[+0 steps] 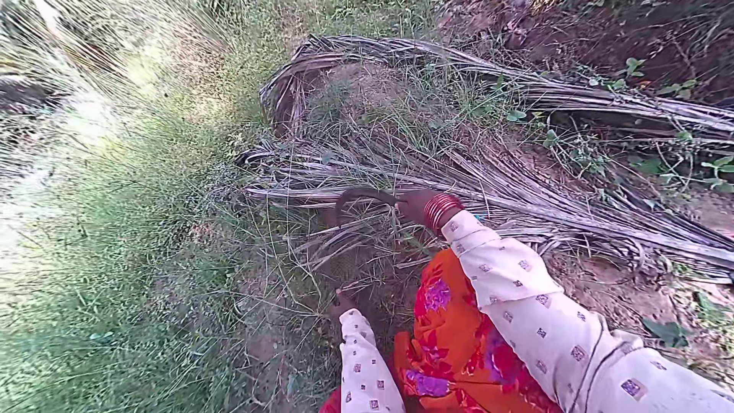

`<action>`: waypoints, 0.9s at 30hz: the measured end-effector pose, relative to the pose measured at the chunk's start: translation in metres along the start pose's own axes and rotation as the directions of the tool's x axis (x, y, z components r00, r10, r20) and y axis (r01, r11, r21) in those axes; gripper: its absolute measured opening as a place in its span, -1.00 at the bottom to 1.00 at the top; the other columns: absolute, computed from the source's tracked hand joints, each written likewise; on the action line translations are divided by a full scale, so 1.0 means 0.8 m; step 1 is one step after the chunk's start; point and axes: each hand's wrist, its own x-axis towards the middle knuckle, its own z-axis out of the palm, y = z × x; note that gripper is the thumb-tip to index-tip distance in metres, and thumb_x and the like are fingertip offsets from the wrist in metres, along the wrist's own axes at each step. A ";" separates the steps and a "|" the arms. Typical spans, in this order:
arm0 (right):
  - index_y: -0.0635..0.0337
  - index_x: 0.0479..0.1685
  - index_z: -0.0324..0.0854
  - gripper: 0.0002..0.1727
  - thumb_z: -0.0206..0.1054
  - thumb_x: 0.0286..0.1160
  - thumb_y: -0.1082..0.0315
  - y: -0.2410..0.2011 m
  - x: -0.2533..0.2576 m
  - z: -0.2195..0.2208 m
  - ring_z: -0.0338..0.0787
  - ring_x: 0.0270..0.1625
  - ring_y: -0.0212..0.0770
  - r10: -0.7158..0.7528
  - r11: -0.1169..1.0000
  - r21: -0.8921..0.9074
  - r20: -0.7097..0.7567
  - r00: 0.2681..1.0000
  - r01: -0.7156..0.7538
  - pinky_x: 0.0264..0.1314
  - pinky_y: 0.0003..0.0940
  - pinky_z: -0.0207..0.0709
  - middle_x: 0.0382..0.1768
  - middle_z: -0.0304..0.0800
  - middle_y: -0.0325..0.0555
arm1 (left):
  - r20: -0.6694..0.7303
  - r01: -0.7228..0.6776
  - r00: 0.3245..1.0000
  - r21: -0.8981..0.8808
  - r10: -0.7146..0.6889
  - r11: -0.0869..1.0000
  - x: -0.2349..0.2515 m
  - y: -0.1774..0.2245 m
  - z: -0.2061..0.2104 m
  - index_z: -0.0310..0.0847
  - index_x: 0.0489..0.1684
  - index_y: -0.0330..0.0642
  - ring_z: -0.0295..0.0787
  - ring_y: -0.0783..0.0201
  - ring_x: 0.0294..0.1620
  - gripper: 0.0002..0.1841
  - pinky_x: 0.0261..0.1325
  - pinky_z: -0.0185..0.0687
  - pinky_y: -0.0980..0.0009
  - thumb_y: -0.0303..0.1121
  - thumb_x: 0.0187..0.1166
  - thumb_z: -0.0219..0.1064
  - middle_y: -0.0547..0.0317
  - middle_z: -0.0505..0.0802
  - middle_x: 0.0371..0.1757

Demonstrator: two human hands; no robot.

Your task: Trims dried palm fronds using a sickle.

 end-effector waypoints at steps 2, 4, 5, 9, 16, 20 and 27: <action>0.39 0.33 0.60 -0.45 -0.13 0.95 0.09 0.003 0.004 0.003 0.69 0.34 0.29 -0.030 0.996 0.085 -0.069 0.997 0.036 0.41 0.31 0.40 0.21 0.72 0.38 | -0.128 0.054 0.990 -0.047 -0.059 0.997 -0.018 -0.013 0.008 0.18 0.73 -0.47 0.58 -0.25 0.55 -0.28 0.60 0.48 -0.08 -0.15 0.74 0.35 -0.48 0.60 0.54; 0.33 0.29 0.63 -0.42 -0.11 0.93 0.00 0.004 0.001 -0.002 0.72 0.29 0.30 0.003 0.998 0.062 -0.113 0.994 0.004 0.35 0.34 0.43 0.16 0.75 0.34 | -0.221 0.010 0.975 0.095 0.011 0.995 -0.028 -0.008 0.022 0.07 0.81 -0.45 0.39 -0.34 0.69 -0.13 0.68 0.36 -0.13 -0.06 0.67 0.41 -0.53 0.43 0.67; 0.30 0.29 0.63 -0.42 -0.11 0.92 -0.02 0.006 -0.002 -0.007 0.73 0.28 0.29 0.029 0.999 0.032 -0.114 0.993 -0.025 0.32 0.35 0.44 0.16 0.76 0.32 | -0.260 -0.056 0.961 0.156 0.095 0.986 -0.030 -0.004 0.031 0.06 0.81 -0.47 0.27 -0.40 0.74 -0.11 0.72 0.29 -0.12 -0.06 0.66 0.41 -0.58 0.34 0.71; 0.32 0.21 0.67 -0.46 -0.04 0.90 0.01 0.037 -0.012 -0.021 0.73 0.30 0.31 0.123 0.992 -0.010 -0.127 0.984 -0.125 0.29 0.38 0.45 0.16 0.77 0.33 | -0.321 -0.471 0.808 0.154 0.494 0.869 -0.048 0.028 0.042 0.34 0.61 -0.59 0.22 -0.56 0.71 -0.26 0.69 0.23 -0.20 -0.24 0.53 0.45 -0.68 0.33 0.67; 0.37 0.25 0.67 -0.45 -0.04 0.90 0.05 0.071 0.009 -0.015 0.61 0.48 0.35 0.209 0.978 0.052 -0.113 0.971 -0.204 0.42 0.43 0.36 0.35 0.67 0.38 | -0.097 -0.562 0.816 0.096 0.569 0.822 -0.091 0.038 0.059 0.58 0.42 -0.47 0.22 -0.56 0.68 -0.48 0.61 0.30 -0.21 -0.39 0.49 0.43 -0.64 0.26 0.72; 0.34 0.27 0.67 -0.43 -0.02 0.89 0.00 0.058 0.017 -0.007 0.65 0.44 0.32 0.211 0.977 0.051 -0.058 0.976 -0.208 0.42 0.41 0.39 0.30 0.71 0.36 | -0.004 -0.587 0.806 0.120 0.591 0.801 -0.105 0.035 0.067 0.60 0.42 -0.42 0.16 -0.58 0.70 -0.50 0.58 0.19 -0.37 -0.40 0.49 0.41 -0.58 0.25 0.73; 0.42 0.24 0.65 -0.43 -0.05 0.91 0.04 0.061 0.041 0.010 0.66 0.41 0.30 0.194 0.979 0.066 0.019 0.981 -0.195 0.40 0.36 0.40 0.29 0.69 0.37 | 0.362 -0.560 0.811 0.255 0.459 0.788 -0.077 0.144 0.067 0.30 0.77 -0.31 0.30 -0.43 0.72 -0.39 0.75 0.13 -0.24 -0.17 0.80 0.22 -0.48 0.50 0.64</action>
